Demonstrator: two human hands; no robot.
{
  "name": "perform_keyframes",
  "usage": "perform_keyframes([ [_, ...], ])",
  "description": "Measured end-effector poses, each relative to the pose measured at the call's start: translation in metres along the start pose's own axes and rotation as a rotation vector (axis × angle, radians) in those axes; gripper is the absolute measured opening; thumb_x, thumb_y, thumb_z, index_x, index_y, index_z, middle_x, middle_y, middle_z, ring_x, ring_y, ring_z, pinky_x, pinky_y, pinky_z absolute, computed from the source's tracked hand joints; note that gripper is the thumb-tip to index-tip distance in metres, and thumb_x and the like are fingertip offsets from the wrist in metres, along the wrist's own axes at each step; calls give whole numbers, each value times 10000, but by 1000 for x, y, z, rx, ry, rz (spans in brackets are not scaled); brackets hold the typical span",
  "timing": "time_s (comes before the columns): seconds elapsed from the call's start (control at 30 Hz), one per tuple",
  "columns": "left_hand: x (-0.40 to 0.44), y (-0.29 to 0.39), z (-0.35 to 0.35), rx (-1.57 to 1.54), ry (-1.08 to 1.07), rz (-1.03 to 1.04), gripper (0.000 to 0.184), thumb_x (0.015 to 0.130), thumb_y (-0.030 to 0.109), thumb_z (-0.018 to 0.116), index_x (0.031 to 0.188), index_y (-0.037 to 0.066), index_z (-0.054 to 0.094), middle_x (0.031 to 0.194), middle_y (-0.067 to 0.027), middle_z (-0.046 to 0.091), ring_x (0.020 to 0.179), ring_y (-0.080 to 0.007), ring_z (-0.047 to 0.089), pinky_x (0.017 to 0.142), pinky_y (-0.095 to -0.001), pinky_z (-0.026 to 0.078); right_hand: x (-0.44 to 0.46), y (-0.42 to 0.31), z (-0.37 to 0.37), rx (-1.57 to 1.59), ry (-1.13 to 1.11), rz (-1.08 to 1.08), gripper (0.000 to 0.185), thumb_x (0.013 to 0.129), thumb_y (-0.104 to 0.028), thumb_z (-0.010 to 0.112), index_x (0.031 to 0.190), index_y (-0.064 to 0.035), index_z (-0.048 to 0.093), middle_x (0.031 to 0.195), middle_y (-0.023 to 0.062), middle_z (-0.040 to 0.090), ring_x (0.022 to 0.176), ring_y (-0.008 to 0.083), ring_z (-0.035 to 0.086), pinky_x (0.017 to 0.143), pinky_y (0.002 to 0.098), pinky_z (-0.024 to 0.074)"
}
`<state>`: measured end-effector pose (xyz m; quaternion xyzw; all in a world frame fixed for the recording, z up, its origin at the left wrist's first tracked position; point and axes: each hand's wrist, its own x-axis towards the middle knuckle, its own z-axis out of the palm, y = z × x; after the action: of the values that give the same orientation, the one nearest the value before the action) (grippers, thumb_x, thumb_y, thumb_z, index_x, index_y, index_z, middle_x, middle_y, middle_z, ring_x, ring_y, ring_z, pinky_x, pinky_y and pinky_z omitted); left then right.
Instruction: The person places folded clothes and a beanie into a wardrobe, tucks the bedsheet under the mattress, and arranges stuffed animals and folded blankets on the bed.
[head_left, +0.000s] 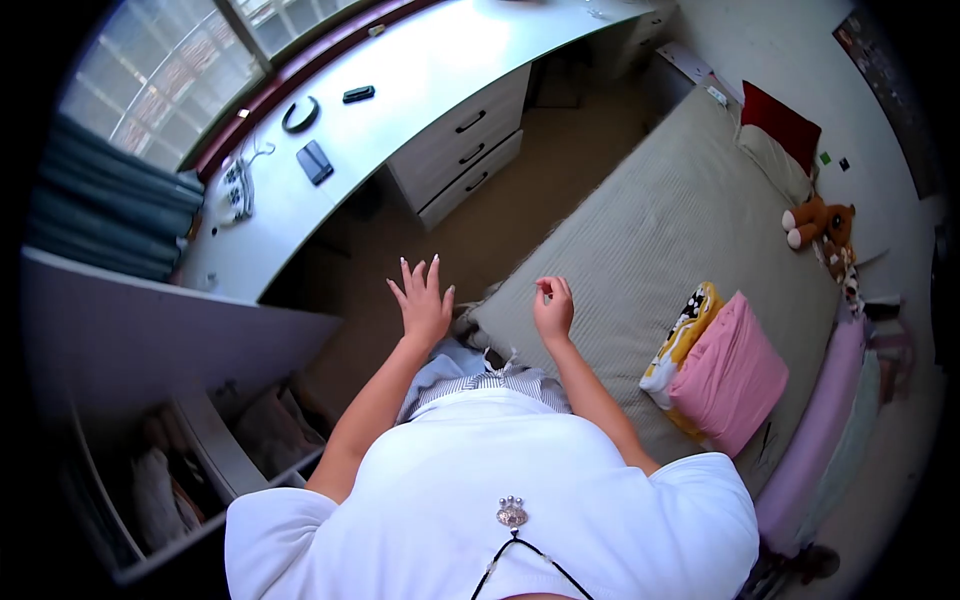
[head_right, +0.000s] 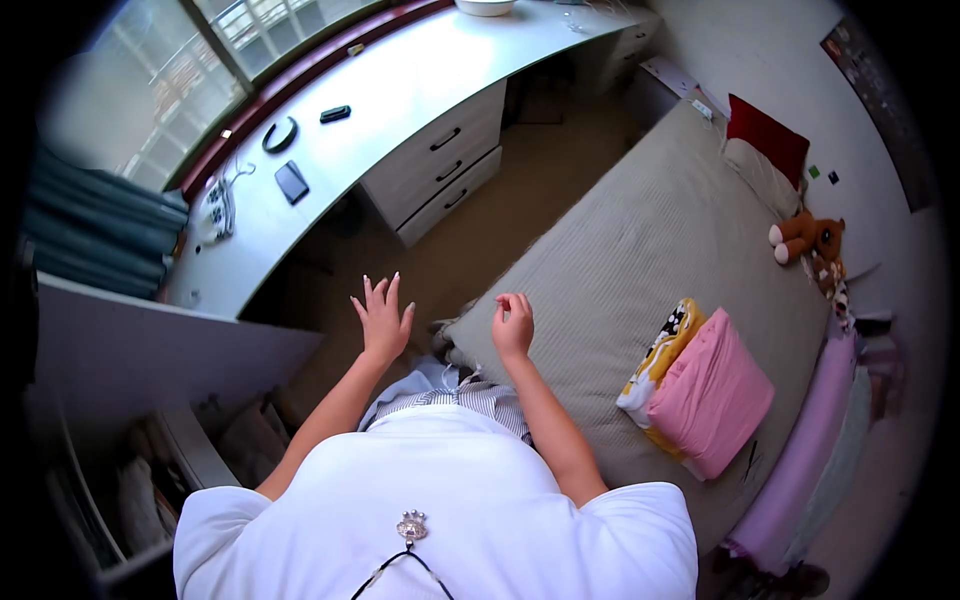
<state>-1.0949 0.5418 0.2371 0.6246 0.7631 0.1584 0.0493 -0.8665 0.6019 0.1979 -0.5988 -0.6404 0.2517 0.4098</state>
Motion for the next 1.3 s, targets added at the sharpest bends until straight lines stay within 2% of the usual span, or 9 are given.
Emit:
perform_keyframes([
  [0.07, 46, -47, -12, -97, -190, 70, 505, 880, 244, 572, 1344, 100, 431, 1295, -152, 481, 1313, -329, 368, 1086, -610, 178, 17, -22, 34, -27, 59, -8, 75, 773, 4, 617, 786, -69, 602, 814, 61, 582, 801, 236, 576, 728, 344, 471],
  [0.1, 64, -62, -16, -123, -14, 163, 342, 847, 155, 587, 1184, 104, 553, 1051, -96, 584, 1087, -284, 543, 1059, -543, 292, 26, -38, 48, -37, 93, -59, 71, 769, -3, 627, 761, -69, 601, 820, 60, 588, 804, 245, 577, 728, 348, 469],
  [0.2, 120, -105, -26, -208, -92, 261, 261, 810, 100, 593, 1070, 111, 607, 945, -85, 572, 974, -285, 561, 1026, -508, 343, 49, -75, 88, -44, 149, -130, 66, 762, 0, 645, 768, -53, 607, 811, 72, 595, 778, 235, 579, 706, 331, 475],
  [0.23, 137, -110, -29, -251, 34, 337, 208, 789, 61, 580, 986, 109, 624, 852, -81, 560, 867, -290, 565, 916, -455, 424, 56, -87, 96, -61, 129, -116, 76, 754, 5, 647, 762, -56, 603, 818, 78, 592, 805, 254, 576, 729, 341, 469],
  [0.37, 185, -120, -24, -351, 26, 338, 167, 782, 40, 575, 922, 101, 643, 835, -90, 578, 804, -294, 567, 729, -415, 451, 77, -98, 117, -84, 125, -95, 73, 768, 6, 636, 772, -63, 613, 834, 88, 583, 848, 275, 574, 748, 353, 463],
  [0.67, 244, -107, -1, -485, -14, 440, 160, 748, 14, 600, 873, 89, 667, 831, -93, 577, 835, -287, 572, 739, -398, 472, 99, -63, 125, -262, 240, 110, 66, 796, -17, 603, 771, -78, 610, 840, 59, 580, 846, 267, 560, 741, 365, 465],
  [0.87, 324, -83, 20, -530, -54, 549, 254, 694, -28, 579, 904, 91, 659, 868, -89, 575, 891, -292, 557, 777, -404, 458, 173, -58, 141, -208, 325, 159, 62, 807, -26, 610, 790, -86, 607, 816, 52, 586, 791, 245, 568, 682, 351, 471],
  [1.2, 512, 95, 71, -485, -205, 848, 243, 732, 35, 594, 951, 121, 654, 961, -69, 596, 1024, -276, 539, 879, -399, 432, 359, 2, 71, -133, 532, 303, 77, 786, -27, 649, 796, -70, 587, 758, 50, 603, 695, 215, 593, 629, 342, 478],
  [1.3, 559, 153, 90, -484, -243, 945, 237, 742, 54, 588, 959, 125, 653, 984, -70, 599, 1033, -277, 538, 899, -403, 425, 407, 29, 45, -242, 648, 194, 81, 797, -9, 617, 837, -71, 582, 779, 50, 592, 701, 226, 584, 641, 345, 478],
])
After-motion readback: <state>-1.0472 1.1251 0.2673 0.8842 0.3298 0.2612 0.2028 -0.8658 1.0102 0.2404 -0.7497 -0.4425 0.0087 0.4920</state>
